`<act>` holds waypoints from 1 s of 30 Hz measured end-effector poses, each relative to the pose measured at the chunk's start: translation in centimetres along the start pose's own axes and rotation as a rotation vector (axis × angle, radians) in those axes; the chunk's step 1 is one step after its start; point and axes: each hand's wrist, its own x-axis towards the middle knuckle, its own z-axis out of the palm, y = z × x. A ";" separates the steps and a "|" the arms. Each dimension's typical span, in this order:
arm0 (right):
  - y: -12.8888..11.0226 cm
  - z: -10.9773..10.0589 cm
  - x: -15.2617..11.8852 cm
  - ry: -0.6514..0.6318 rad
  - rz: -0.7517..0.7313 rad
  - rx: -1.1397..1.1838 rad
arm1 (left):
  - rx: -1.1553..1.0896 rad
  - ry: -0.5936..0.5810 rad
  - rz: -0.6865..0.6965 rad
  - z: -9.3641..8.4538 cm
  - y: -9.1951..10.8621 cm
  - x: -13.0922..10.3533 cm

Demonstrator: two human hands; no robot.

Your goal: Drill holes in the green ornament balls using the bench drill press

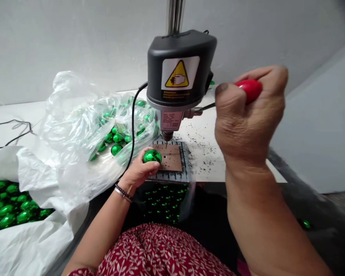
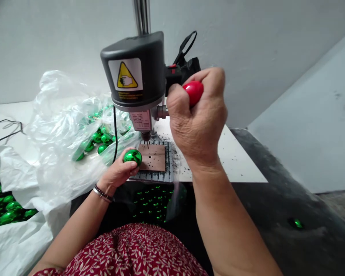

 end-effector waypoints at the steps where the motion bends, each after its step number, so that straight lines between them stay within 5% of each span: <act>1: -0.1 0.0 0.0 -0.001 0.000 0.009 | 0.092 0.016 0.013 0.0 -0.2 0.3; 8: -0.5 0.1 0.3 -0.022 0.056 0.070 | 0.522 0.062 0.207 -1.0 0.1 0.7; 18: -0.8 -0.3 1.3 -0.079 0.110 0.135 | -0.224 0.008 -0.046 0.0 -0.4 2.6; 30: -1.0 0.1 1.5 -0.097 0.137 0.207 | 0.099 0.120 -0.071 1.5 -0.1 3.2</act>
